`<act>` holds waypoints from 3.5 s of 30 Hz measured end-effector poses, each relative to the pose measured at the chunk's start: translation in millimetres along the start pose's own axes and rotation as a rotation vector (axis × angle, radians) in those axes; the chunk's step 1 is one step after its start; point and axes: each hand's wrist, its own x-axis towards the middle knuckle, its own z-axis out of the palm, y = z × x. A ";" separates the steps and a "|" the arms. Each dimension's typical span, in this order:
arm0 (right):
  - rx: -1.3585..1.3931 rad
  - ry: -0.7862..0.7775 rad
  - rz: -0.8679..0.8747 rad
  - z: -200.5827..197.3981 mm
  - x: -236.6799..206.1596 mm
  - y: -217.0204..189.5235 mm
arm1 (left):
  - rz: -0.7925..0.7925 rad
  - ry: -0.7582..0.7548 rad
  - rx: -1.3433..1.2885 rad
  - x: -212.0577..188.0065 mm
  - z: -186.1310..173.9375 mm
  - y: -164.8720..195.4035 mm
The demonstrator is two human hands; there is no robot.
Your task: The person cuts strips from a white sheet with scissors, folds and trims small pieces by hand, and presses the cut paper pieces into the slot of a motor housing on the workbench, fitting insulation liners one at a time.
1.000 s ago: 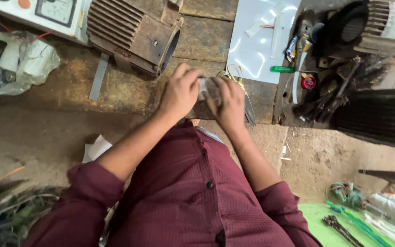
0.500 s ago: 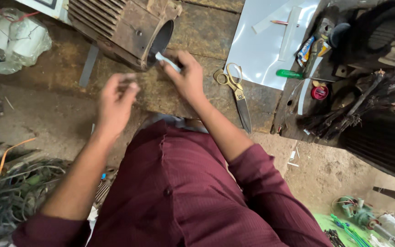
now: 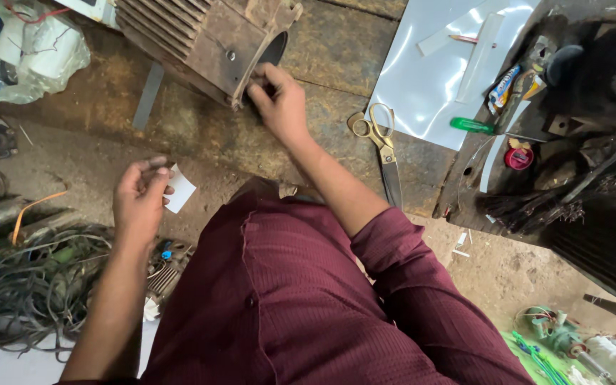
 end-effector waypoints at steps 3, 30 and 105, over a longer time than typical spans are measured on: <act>0.006 -0.101 0.190 -2.1 19.2 7.3 | -0.039 0.009 0.052 3.7 -2.2 -3.3; -0.104 -0.196 0.200 -29.6 22.4 -20.2 | 0.417 -0.061 0.055 75.7 10.0 57.7; -0.981 0.218 -0.201 -198.1 -0.3 -34.3 | 0.532 0.063 0.038 28.4 4.4 -17.3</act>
